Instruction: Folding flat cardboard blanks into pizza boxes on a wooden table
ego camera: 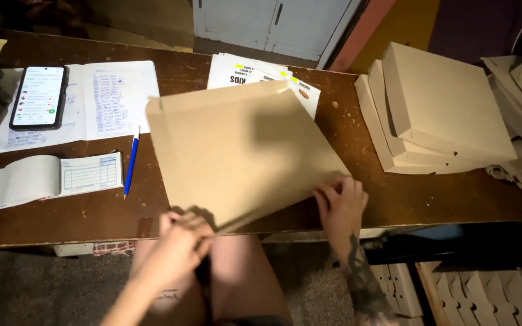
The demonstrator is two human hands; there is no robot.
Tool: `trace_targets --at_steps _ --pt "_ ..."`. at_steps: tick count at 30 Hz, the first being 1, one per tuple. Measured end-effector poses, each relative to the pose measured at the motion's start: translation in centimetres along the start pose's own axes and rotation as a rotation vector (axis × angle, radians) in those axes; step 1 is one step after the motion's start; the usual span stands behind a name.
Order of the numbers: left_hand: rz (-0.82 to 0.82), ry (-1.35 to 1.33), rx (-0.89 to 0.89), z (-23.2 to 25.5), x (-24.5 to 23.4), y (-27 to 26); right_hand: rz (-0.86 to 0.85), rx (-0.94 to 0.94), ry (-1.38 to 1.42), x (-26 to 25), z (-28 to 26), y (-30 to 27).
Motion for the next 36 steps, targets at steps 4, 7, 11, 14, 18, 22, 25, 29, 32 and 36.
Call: trace_targets --at_steps 4,7,11,14,18,22,25,29,32,36 --pt "0.104 -0.031 0.302 4.3 5.4 -0.4 -0.079 0.070 -0.101 2.8 0.8 -2.0" --pt "0.199 -0.083 0.442 6.7 9.4 -0.1 -0.180 -0.054 0.116 3.4 -0.1 -5.6" --pt "-0.076 0.166 0.621 8.3 14.4 -0.1 -0.172 -0.034 0.464 1.6 -0.2 -10.9" --pt "-0.164 0.058 0.625 9.2 12.9 0.6 -0.210 0.030 0.556 -0.7 -0.9 -14.0" --pt "0.078 0.020 0.705 10.3 9.4 1.4 -0.222 0.167 0.654 -1.5 -1.0 -16.6" --pt "-0.027 -0.050 0.561 8.9 10.9 3.7 -0.124 0.279 0.733 -1.4 -1.4 -16.5" --pt "-0.151 -0.052 0.430 9.6 10.4 5.5 -0.180 0.454 0.713 0.5 -0.7 -17.8" --pt "-0.395 -0.008 0.101 11.0 9.2 7.1 -0.164 0.668 1.058 1.1 -1.2 -18.1" --pt "-0.512 -0.023 -0.052 10.4 9.3 7.0 -0.176 0.717 1.013 1.8 -1.2 -18.2" --pt "-0.397 -0.015 0.076 11.6 7.6 7.7 -0.180 0.471 0.645 -0.2 -1.8 -15.0"
Point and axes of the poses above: each hand's wrist, its own y-axis towards the middle knuckle, its own x-axis out of the palm, z = x × y, the point moved 7 cm from there along y, towards the middle knuckle, and after that the axes turned 12 degrees about -y, right-handed, at the moved point
